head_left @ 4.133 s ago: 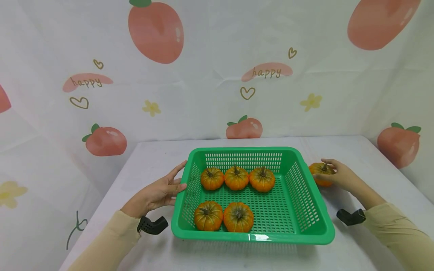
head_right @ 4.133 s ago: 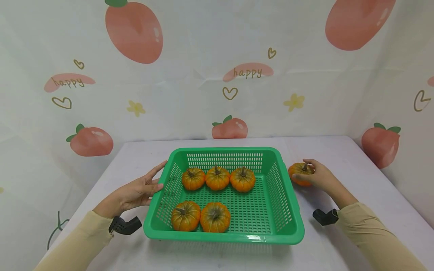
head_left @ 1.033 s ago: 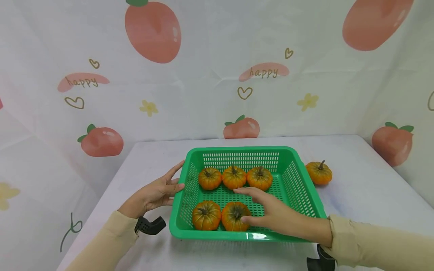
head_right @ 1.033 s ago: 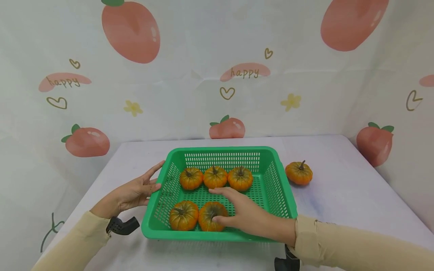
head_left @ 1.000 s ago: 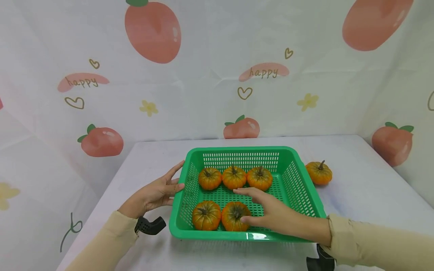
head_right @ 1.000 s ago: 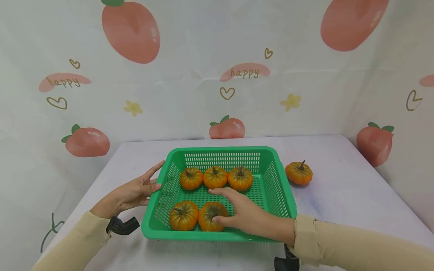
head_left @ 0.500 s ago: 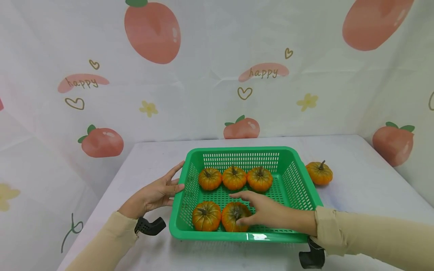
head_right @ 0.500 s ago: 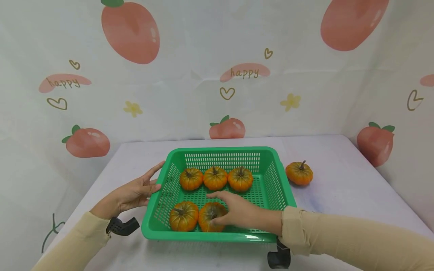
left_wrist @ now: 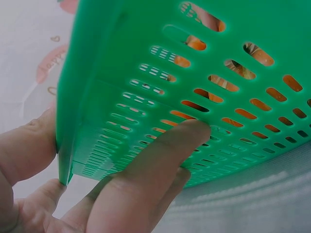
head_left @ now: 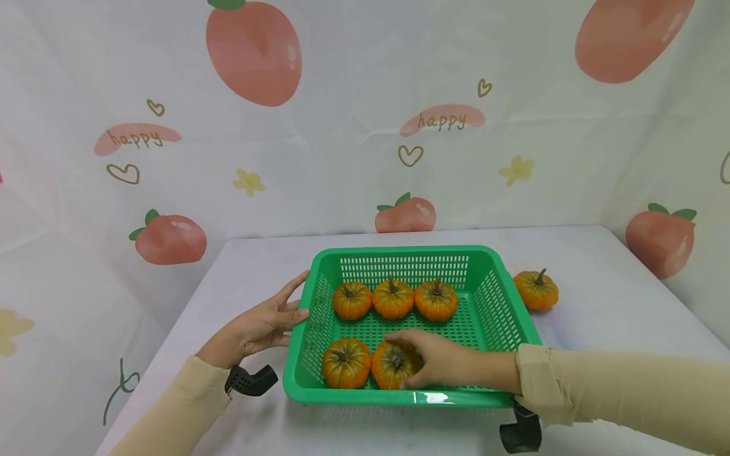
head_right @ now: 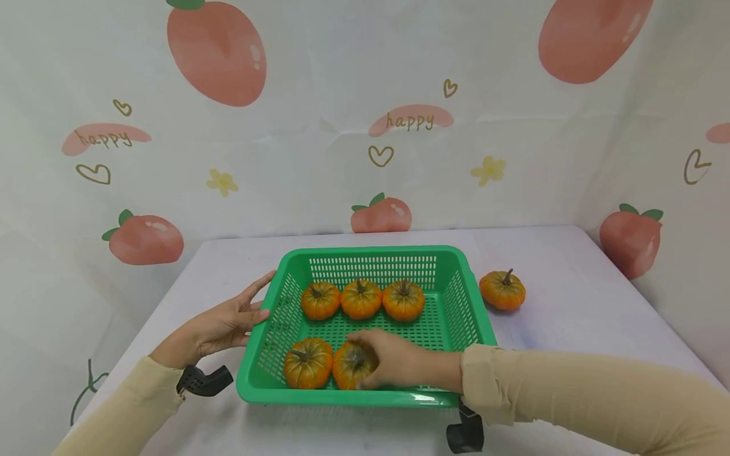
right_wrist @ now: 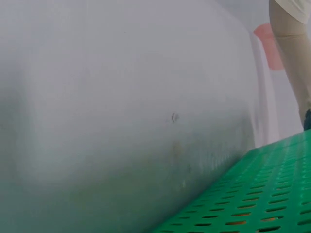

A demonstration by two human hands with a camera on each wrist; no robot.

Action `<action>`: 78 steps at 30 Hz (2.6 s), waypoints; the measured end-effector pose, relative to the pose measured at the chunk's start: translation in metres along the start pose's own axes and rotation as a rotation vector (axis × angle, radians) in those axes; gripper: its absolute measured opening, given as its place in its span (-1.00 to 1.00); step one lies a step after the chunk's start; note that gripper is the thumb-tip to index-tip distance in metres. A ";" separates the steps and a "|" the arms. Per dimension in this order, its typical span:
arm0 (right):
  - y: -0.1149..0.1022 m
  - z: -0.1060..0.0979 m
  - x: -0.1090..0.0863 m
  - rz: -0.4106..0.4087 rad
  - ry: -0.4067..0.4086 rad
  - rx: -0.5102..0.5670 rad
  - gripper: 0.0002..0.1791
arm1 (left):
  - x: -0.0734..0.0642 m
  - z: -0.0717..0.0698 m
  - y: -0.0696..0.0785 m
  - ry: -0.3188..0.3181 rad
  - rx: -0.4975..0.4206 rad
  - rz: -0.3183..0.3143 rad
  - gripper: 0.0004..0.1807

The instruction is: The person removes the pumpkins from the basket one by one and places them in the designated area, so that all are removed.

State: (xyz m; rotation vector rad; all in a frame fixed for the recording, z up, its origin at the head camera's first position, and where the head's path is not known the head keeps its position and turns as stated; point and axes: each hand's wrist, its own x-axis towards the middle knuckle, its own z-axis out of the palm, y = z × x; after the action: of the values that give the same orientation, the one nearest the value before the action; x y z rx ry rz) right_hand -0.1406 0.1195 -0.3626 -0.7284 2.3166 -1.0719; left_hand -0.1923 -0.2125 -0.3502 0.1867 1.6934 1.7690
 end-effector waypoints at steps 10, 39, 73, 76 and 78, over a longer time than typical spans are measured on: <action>-0.001 0.005 0.003 -0.019 0.014 -0.096 -0.12 | 0.000 0.000 0.001 -0.013 -0.006 0.003 0.01; -0.008 0.003 0.001 0.037 0.070 -0.012 -0.17 | -0.001 0.001 0.002 -0.001 -0.018 0.001 -0.01; -0.054 -0.072 -0.045 0.063 0.298 -0.056 -0.13 | -0.001 0.001 0.001 -0.007 -0.029 0.007 -0.01; -0.053 -0.078 -0.051 0.052 0.310 -0.029 -0.13 | -0.002 0.001 0.001 -0.018 -0.043 0.007 -0.02; -0.051 -0.082 -0.055 0.045 0.322 -0.024 -0.13 | -0.002 0.001 0.001 -0.023 -0.048 0.006 -0.02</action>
State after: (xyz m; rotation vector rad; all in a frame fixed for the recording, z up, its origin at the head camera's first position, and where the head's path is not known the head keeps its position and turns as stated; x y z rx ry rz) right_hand -0.1371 0.1710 -0.2641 -0.5417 2.6036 -1.2184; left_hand -0.1908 -0.2128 -0.3489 0.1912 1.6341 1.8032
